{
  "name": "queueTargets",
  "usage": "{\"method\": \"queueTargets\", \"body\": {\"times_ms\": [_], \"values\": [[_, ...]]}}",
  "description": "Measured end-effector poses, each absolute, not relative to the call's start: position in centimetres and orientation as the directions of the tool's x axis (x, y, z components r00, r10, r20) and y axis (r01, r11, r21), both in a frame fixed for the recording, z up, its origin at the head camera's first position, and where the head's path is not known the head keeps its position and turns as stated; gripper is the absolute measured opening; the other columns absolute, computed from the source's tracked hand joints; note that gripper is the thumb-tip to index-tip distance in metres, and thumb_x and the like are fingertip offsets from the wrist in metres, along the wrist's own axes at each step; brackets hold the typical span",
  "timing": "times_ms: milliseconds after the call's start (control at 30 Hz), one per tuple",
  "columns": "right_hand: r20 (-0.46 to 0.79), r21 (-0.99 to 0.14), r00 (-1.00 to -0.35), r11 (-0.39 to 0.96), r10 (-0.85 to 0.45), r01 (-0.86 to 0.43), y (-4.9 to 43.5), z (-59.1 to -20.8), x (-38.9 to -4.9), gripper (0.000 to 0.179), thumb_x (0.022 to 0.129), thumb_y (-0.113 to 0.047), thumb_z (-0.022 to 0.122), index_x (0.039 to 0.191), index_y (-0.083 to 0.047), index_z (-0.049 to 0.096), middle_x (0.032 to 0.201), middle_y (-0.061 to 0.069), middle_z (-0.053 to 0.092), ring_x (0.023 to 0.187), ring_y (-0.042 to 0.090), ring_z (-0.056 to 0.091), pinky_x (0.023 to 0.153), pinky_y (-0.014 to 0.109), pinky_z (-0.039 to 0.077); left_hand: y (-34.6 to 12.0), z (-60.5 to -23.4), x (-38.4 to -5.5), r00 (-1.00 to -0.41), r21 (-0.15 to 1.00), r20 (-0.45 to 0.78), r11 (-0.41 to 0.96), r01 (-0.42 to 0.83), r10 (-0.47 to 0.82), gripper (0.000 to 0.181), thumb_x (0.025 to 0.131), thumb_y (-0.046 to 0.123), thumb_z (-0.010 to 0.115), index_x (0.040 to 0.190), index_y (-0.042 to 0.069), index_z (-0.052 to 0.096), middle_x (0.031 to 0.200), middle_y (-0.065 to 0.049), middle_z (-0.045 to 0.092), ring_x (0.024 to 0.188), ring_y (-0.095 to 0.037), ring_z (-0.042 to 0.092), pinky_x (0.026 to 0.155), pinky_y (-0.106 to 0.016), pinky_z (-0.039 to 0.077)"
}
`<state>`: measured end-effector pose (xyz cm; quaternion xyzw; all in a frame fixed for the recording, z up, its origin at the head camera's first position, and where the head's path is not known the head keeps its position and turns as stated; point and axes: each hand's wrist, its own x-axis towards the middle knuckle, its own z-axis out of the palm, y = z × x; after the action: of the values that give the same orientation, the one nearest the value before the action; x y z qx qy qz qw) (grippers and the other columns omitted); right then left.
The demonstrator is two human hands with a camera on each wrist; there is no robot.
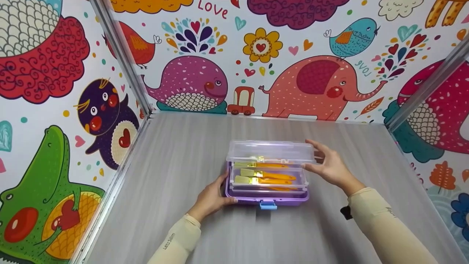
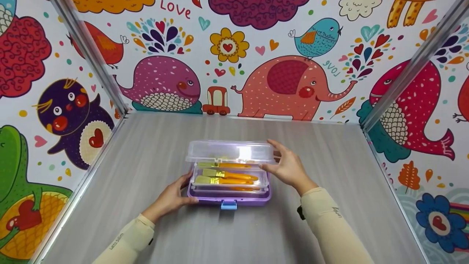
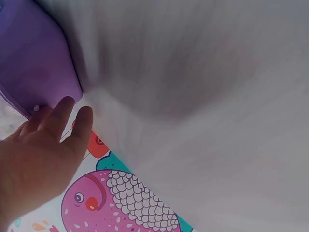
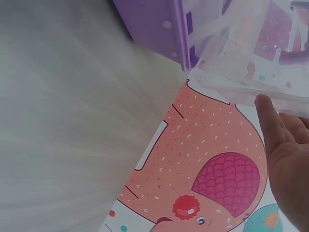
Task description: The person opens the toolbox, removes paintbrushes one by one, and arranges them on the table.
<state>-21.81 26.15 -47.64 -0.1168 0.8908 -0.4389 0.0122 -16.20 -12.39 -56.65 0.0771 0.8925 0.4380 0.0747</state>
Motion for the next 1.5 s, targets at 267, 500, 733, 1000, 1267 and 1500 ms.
{"method": "queueTargets", "body": {"times_ms": [267, 500, 733, 1000, 1267, 1500], "values": [[0.029, -0.809, -0.977, 0.569, -0.210, -0.146, 26.4, -47.2, -22.8, 0.081, 0.085, -0.030, 0.080, 0.154, -0.022, 0.038, 0.150, 0.018, 0.043, 0.123, 0.041, 0.053, 0.097, 0.056, 0.049, -12.3, -56.7, -16.2, -0.976, 0.800, -0.074, 0.596, 0.065, 0.205, 0.102, 0.072, 0.037, 0.089, 0.155, 0.013, 0.035, 0.145, -0.025, 0.049, 0.129, -0.041, 0.048, 0.108, -0.055, 0.037], [0.008, -0.829, -0.988, 0.551, -0.157, -0.094, 26.2, -47.1, -23.6, 0.088, 0.086, -0.039, 0.078, 0.156, -0.010, 0.033, 0.150, 0.019, 0.043, 0.123, 0.040, 0.053, 0.097, 0.056, 0.049, -12.3, -56.8, -16.2, -0.975, 0.790, -0.064, 0.608, 0.082, 0.215, 0.101, 0.073, 0.036, 0.089, 0.155, 0.010, 0.035, 0.143, -0.027, 0.050, 0.128, -0.043, 0.049, 0.107, -0.056, 0.038], [0.012, -0.860, -0.995, 0.506, -0.103, -0.063, 25.5, -47.3, -24.8, 0.087, 0.089, -0.050, 0.071, 0.153, -0.002, 0.036, 0.145, 0.020, 0.049, 0.122, 0.035, 0.055, 0.103, 0.051, 0.045, -12.4, -56.7, -16.1, -0.975, 0.805, -0.100, 0.592, 0.039, 0.200, 0.101, 0.074, 0.036, 0.088, 0.156, 0.013, 0.033, 0.147, -0.025, 0.046, 0.132, -0.042, 0.045, 0.110, -0.056, 0.034], [0.084, -0.887, -0.994, 0.449, -0.075, -0.109, 25.1, -47.9, -25.8, 0.070, 0.095, -0.044, 0.066, 0.145, 0.002, 0.046, 0.131, 0.019, 0.060, 0.114, 0.031, 0.058, 0.103, 0.048, 0.046, -12.5, -56.9, -16.1, -0.973, 0.803, -0.073, 0.592, 0.073, 0.220, 0.102, 0.074, 0.038, 0.088, 0.156, 0.013, 0.033, 0.147, -0.024, 0.047, 0.131, -0.042, 0.047, 0.108, -0.055, 0.038], [0.021, -0.913, -0.997, 0.404, -0.076, -0.050, 25.1, -48.2, -26.0, 0.077, 0.098, -0.051, 0.057, 0.151, -0.001, 0.036, 0.146, 0.022, 0.047, 0.129, 0.036, 0.049, 0.106, 0.048, 0.042, -12.4, -56.9, -16.1, -0.973, 0.803, -0.089, 0.594, 0.056, 0.211, 0.102, 0.075, 0.038, 0.087, 0.156, 0.012, 0.032, 0.149, -0.024, 0.044, 0.132, -0.043, 0.045, 0.109, -0.056, 0.036], [0.009, -0.938, -0.998, 0.346, -0.063, -0.030, 25.2, -48.8, -26.3, 0.073, 0.102, -0.050, 0.049, 0.151, 0.003, 0.036, 0.148, 0.026, 0.043, 0.131, 0.042, 0.047, 0.108, 0.050, 0.040, -12.4, -57.0, -16.2, -0.973, 0.801, -0.109, 0.597, 0.036, 0.205, 0.101, 0.075, 0.038, 0.087, 0.156, 0.014, 0.033, 0.151, -0.022, 0.042, 0.135, -0.042, 0.042, 0.110, -0.057, 0.034]]}}
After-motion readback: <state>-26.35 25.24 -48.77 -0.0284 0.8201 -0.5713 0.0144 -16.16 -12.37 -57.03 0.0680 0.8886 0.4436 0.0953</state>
